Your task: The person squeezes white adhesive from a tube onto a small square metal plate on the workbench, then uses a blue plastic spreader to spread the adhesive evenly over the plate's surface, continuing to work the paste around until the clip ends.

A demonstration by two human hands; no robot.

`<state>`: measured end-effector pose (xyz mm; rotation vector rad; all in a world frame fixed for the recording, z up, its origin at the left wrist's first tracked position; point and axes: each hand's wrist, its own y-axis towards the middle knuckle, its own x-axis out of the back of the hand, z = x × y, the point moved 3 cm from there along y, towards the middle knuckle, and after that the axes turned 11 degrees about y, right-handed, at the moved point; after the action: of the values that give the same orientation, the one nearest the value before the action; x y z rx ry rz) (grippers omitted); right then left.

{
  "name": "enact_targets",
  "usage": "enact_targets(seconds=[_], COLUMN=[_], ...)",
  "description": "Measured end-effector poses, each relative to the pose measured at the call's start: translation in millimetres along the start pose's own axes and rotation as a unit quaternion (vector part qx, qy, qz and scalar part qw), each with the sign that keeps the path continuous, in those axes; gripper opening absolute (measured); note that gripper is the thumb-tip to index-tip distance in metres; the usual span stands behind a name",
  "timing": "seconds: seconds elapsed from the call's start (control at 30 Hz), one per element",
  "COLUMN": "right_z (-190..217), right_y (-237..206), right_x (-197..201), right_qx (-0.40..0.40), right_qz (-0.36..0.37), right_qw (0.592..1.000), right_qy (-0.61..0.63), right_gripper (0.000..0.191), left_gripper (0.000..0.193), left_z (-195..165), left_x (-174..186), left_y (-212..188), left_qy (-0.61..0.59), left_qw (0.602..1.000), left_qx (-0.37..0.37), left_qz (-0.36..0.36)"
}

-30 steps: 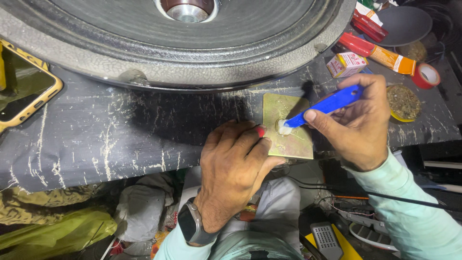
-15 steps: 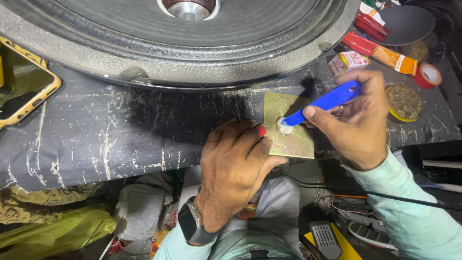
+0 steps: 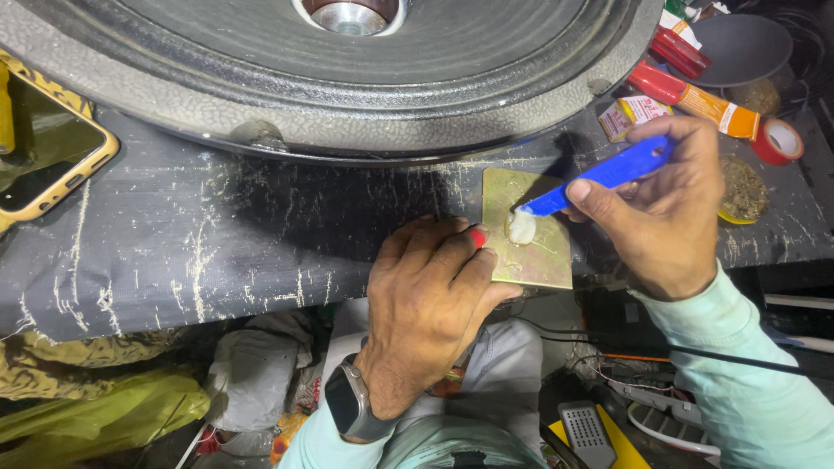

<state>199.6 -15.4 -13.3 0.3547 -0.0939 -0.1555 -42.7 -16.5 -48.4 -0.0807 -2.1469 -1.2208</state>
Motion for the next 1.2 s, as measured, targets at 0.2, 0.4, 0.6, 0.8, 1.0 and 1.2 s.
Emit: enact_targets(seconds=[0.2, 0.4, 0.6, 0.8, 1.0, 1.2], right_z=[-5.8, -13.9, -12.7, -0.8, 2.4, 5.7], right_y=[1.2, 3.7, 3.0, -0.9, -5.1, -12.0], right_x=[4.1, 6.7, 6.2, 4.7, 0.5, -1.4], right_qx=[0.010, 0.000, -0.014, 0.030, 0.034, 0.022], right_qz=[0.027, 0.058, 0.059, 0.058, 0.033, -0.005], right_qw=[1.000, 0.998, 0.998, 0.997, 0.998, 0.998], right_qy=[-0.012, -0.025, -0.004, -0.035, -0.041, -0.061], right_gripper=[0.053, 0.053, 0.053, 0.052, 0.054, 0.054], left_gripper=[0.042, 0.044, 0.045, 0.045, 0.044, 0.043], left_z=[0.6, 0.6, 1.1, 1.6, 1.1, 0.4], left_x=[0.9, 1.6, 0.5, 0.4, 0.7, 0.8], left_y=[0.0, 0.8, 0.9, 0.3, 0.8, 0.9], left_qy=[-0.006, -0.001, -0.007, -0.008, -0.013, -0.009], left_qw=[1.000, 1.000, 1.000, 1.000, 1.000, 1.000], left_qx=[-0.004, -0.003, -0.003, -0.001, 0.000, 0.001], left_qz=[-0.001, 0.000, -0.007, -0.009, -0.010, -0.010])
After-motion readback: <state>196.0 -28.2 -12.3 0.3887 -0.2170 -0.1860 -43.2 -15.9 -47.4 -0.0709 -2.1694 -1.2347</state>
